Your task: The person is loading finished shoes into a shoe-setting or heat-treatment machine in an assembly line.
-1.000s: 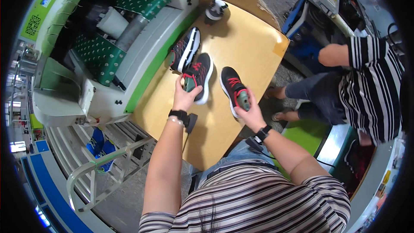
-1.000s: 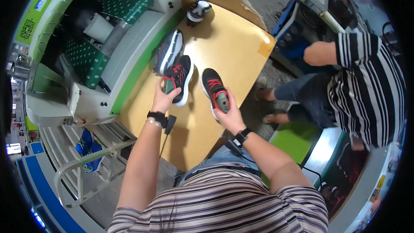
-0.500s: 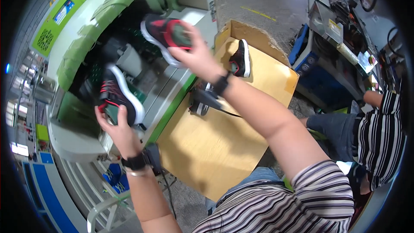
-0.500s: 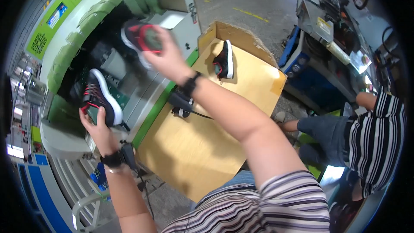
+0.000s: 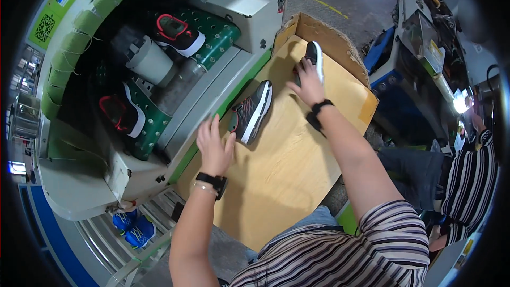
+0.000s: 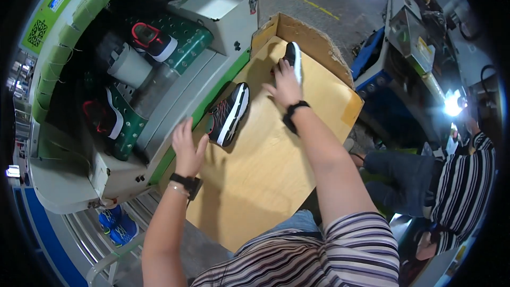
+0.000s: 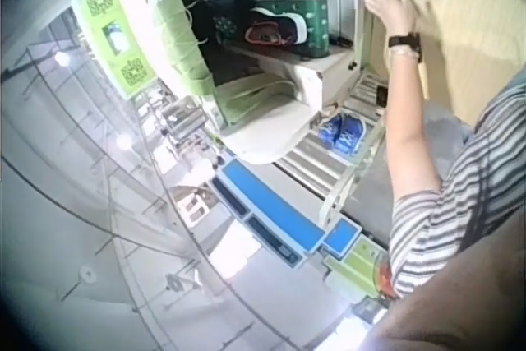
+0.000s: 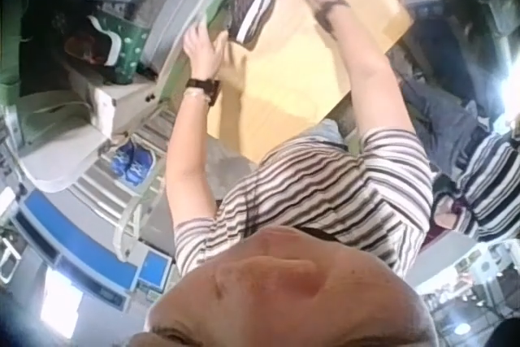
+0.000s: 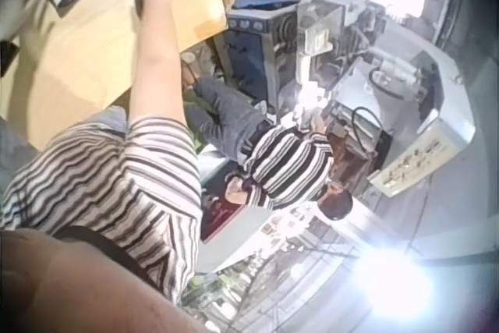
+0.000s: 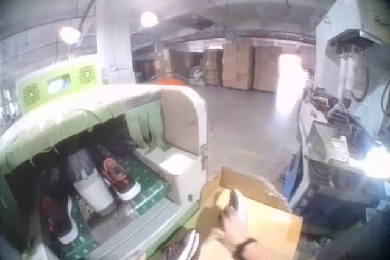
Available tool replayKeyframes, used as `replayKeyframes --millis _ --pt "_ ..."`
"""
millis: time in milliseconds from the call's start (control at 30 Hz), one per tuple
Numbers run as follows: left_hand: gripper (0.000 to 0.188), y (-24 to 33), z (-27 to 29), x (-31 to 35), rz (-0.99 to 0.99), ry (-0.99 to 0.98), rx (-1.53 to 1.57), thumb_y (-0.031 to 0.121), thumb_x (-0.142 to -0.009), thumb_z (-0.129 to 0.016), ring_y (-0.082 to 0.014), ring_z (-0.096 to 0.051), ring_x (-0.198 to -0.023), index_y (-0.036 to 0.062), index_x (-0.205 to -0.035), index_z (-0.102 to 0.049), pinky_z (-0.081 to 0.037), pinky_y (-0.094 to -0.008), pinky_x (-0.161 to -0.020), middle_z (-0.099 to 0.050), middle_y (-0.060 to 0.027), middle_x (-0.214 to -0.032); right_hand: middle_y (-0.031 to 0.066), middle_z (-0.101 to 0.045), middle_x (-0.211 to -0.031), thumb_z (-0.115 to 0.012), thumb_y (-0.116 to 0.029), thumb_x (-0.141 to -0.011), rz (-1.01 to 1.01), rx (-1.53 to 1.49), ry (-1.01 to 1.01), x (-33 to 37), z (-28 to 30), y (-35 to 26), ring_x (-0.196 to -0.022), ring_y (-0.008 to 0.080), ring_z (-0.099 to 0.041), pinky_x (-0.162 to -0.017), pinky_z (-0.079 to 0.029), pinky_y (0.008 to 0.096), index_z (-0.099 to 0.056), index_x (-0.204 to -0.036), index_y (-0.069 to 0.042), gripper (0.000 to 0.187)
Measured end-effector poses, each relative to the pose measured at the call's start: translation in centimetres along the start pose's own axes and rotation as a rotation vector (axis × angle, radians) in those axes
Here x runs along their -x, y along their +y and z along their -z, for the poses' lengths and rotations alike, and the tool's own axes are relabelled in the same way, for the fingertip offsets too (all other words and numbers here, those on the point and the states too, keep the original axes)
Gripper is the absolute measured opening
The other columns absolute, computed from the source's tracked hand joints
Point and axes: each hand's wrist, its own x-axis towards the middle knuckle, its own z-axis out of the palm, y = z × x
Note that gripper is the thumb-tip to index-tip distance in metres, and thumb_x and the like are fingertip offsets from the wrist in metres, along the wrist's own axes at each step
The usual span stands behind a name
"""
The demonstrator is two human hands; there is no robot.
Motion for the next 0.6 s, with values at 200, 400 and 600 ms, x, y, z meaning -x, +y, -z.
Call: replayKeyframes --millis 200,400,600 --pt "0.078 -1.5 -7.5 -3.7 0.414 -0.112 0.545 0.037 -0.078 -0.072 -0.0433 -0.050 -0.118 -0.0015 -0.137 -0.039 -0.041 -0.0434 -0.100 -0.048 -0.0272 -0.133 0.0237 -0.038 -0.141 -0.073 -0.012 -0.067 -0.494 -0.559 0.093 3.3 1.5 7.1 -0.132 0.0366 -0.038 -0.108 -0.034 0.0372 -0.022 -0.147 -0.005 0.096" --pt "0.085 8.1 -9.6 -1.1 0.055 -0.202 0.439 0.013 -0.065 -0.078 -0.0378 -0.042 -0.125 0.0032 -0.139 -0.036 -0.034 -0.0420 -0.107 -0.041 -0.0227 -0.132 0.0235 -0.045 -0.134 -0.073 -0.014 -0.064 -0.556 -0.720 0.059 4.7 1.0 9.5 -0.124 0.0354 -0.046 -0.105 -0.038 0.0390 -0.027 -0.144 -0.004 0.093" --pt "0.082 8.0 -10.9 3.9 0.105 -0.152 0.650 0.001 -0.072 -0.066 -0.0359 -0.037 -0.130 0.0042 -0.143 -0.026 -0.029 -0.0406 -0.111 -0.035 -0.0227 -0.139 0.0248 -0.045 -0.130 -0.071 -0.014 -0.067 -0.422 -0.720 -0.052 12.4 2.7 3.5 -0.122 0.0385 -0.046 -0.104 -0.038 0.0396 -0.032 -0.140 -0.001 0.084"
